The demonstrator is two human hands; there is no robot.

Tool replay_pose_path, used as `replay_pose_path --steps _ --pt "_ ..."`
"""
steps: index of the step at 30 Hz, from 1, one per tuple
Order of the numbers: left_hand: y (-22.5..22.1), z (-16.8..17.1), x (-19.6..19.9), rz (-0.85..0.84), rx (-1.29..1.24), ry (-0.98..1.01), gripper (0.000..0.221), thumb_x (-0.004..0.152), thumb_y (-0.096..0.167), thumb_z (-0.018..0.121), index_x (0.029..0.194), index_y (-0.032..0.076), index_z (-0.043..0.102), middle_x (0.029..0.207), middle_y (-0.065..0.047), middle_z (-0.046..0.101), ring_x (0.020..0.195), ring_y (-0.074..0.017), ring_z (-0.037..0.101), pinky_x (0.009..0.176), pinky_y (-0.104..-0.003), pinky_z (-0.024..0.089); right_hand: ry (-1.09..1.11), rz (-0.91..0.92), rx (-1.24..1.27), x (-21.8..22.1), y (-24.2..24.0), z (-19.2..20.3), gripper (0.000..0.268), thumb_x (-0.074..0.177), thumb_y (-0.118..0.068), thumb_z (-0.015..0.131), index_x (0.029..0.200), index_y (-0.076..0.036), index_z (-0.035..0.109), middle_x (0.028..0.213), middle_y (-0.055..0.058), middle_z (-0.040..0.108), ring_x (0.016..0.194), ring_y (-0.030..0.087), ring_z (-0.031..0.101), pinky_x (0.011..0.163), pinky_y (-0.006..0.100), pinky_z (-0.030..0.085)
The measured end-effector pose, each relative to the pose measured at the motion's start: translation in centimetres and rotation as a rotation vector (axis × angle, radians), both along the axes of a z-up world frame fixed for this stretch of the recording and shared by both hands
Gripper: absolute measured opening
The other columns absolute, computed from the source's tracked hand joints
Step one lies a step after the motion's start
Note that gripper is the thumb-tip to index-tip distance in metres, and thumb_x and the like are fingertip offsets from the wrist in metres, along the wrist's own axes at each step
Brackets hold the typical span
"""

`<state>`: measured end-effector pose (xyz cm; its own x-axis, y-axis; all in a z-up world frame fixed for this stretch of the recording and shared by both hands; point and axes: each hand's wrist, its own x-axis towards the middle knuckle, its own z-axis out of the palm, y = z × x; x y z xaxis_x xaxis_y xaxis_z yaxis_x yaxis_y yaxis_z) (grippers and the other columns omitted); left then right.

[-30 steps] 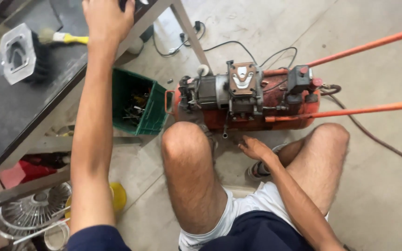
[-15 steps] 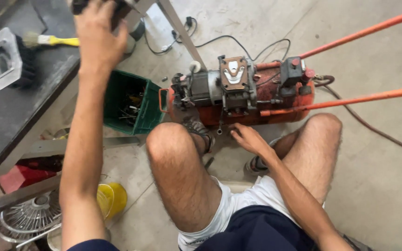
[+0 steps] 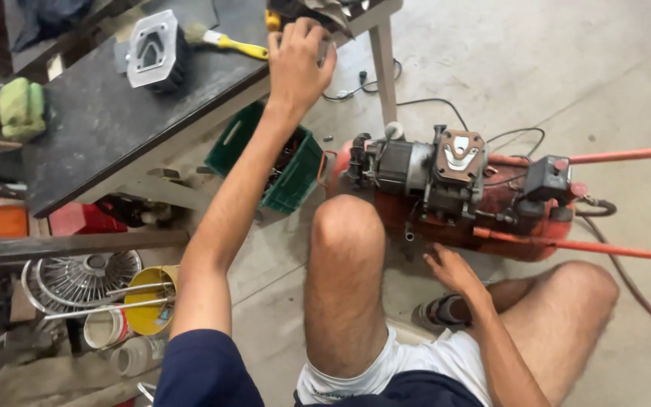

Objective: Repairing and maintaining an air compressor by tightening bolts, cleaning components, and assembling parts.

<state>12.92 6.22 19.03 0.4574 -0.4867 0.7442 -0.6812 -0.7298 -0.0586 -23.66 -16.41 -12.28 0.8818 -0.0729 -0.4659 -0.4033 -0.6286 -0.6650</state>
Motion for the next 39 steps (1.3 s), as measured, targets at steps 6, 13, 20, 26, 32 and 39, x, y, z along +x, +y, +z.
replay_pose_path --steps 6,13,20,26,32,39 --pt "3.6 0.3 -1.7 0.096 -0.041 -0.001 0.029 0.087 0.014 0.074 0.112 0.005 0.064 0.118 -0.009 0.060 0.108 -0.0248 0.057 0.097 -0.041 0.041 0.142 0.108 -0.065 -0.4 -1.0 -4.4 0.045 0.096 -0.042 0.058 0.124 -0.006 0.059 0.116 0.016 0.075 0.104 0.035 0.073 0.089 0.044 0.057" --pt "8.2 -3.5 -1.0 0.279 0.186 0.120 0.064 0.099 0.024 0.081 0.153 0.010 0.051 0.156 -0.022 0.043 0.146 -0.0358 0.039 0.119 -0.054 0.030 0.135 0.108 -0.060 -0.3 -0.1 -3.4 0.054 0.096 -0.040 0.056 0.137 -0.005 0.055 0.132 0.017 0.069 0.118 0.036 0.067 0.099 0.044 0.054" --pt "9.4 -2.4 -2.1 0.195 0.059 -0.092 0.035 0.095 0.006 0.078 0.129 0.010 0.072 0.138 -0.008 0.063 0.129 -0.0262 0.059 0.107 -0.044 0.044 0.202 0.118 -0.025 0.0 0.4 -1.9 0.044 0.097 -0.038 0.056 0.129 -0.008 0.061 0.124 0.010 0.075 0.110 0.029 0.072 0.094 0.039 0.056" --pt "11.2 -2.3 -2.2 0.227 0.005 0.009 0.070 0.104 0.053 0.070 0.153 0.012 0.044 0.154 -0.005 0.054 0.144 -0.0226 0.052 0.122 -0.049 0.035 0.243 0.139 -0.030 0.1 0.5 -1.8 0.046 0.098 -0.037 0.055 0.136 -0.010 0.059 0.131 0.009 0.072 0.117 0.028 0.070 0.100 0.039 0.054" --pt "20.3 -5.2 6.4 0.683 -0.344 0.139 0.128 0.097 0.064 0.099 0.161 0.004 0.007 0.167 -0.018 0.031 0.156 -0.0333 0.040 0.129 -0.068 0.015 0.284 0.126 -0.049 0.0 0.7 -1.0 0.046 0.098 -0.038 0.055 0.137 -0.014 0.060 0.129 0.009 0.073 0.115 0.028 0.071 0.100 0.039 0.055" --pt "24.5 -5.0 9.6 0.528 -0.611 0.232 0.090 0.079 0.050 0.099 0.129 -0.002 0.045 0.115 -0.019 0.054 0.100 -0.0331 0.067 0.086 -0.046 0.060 0.275 0.122 -0.024 0.2 0.9 -2.0 0.045 0.098 -0.037 0.056 0.136 -0.012 0.061 0.129 0.008 0.073 0.116 0.026 0.071 0.101 0.037 0.054"
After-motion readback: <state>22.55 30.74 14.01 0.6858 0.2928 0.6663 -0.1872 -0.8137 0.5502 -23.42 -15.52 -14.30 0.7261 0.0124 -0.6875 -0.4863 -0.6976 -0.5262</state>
